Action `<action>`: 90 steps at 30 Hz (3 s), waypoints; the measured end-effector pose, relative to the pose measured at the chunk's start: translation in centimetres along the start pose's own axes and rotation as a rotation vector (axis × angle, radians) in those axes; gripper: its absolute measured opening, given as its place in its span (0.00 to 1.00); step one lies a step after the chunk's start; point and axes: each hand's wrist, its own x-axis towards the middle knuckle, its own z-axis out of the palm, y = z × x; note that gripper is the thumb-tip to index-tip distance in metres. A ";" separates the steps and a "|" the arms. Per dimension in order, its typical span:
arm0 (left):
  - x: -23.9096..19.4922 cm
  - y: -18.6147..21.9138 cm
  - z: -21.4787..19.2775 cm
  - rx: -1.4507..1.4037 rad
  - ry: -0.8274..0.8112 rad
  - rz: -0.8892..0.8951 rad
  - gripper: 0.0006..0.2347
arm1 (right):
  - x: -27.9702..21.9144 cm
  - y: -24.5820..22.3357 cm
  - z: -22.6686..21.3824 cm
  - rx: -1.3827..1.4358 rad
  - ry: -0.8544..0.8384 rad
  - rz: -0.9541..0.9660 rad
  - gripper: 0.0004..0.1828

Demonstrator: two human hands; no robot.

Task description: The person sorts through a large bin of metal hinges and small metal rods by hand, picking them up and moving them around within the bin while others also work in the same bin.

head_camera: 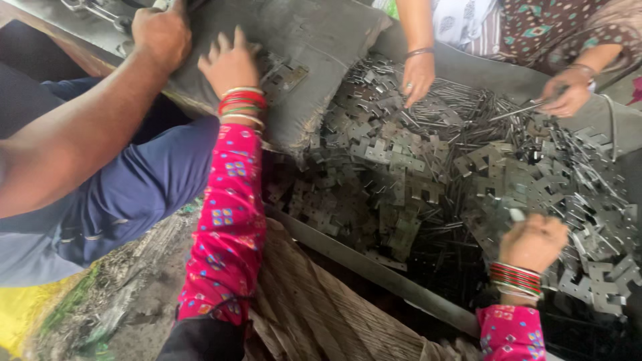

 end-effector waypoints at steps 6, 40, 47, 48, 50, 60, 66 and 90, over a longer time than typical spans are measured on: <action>-11.1 15.0 -9.3 -0.102 0.365 0.562 0.13 | -0.5 0.7 -0.1 0.198 0.012 0.041 0.11; -35.0 19.2 5.3 -0.328 -0.334 1.590 0.03 | -3.1 -4.6 -0.7 -0.383 -0.508 -0.325 0.06; -30.1 21.0 3.1 -0.616 -0.827 1.291 0.07 | -3.7 4.9 -2.0 0.974 -0.340 0.250 0.14; -29.2 21.2 3.0 -0.731 -0.999 1.125 0.07 | -3.8 5.6 -2.0 0.974 -0.343 0.253 0.14; -28.0 21.6 2.8 -0.972 -1.067 0.864 0.08 | -4.0 6.3 -2.2 1.817 -0.128 0.806 0.13; -37.6 21.8 4.2 -1.077 -0.945 0.622 0.20 | -2.4 -8.0 -6.2 1.967 -0.624 1.007 0.23; -27.0 21.3 5.6 -0.698 -0.556 0.482 0.14 | -2.1 -9.3 -3.4 1.417 -0.589 0.422 0.26; -30.8 20.0 2.0 -0.319 -0.492 1.422 0.08 | -1.0 -0.8 -5.7 1.288 -0.416 0.288 0.30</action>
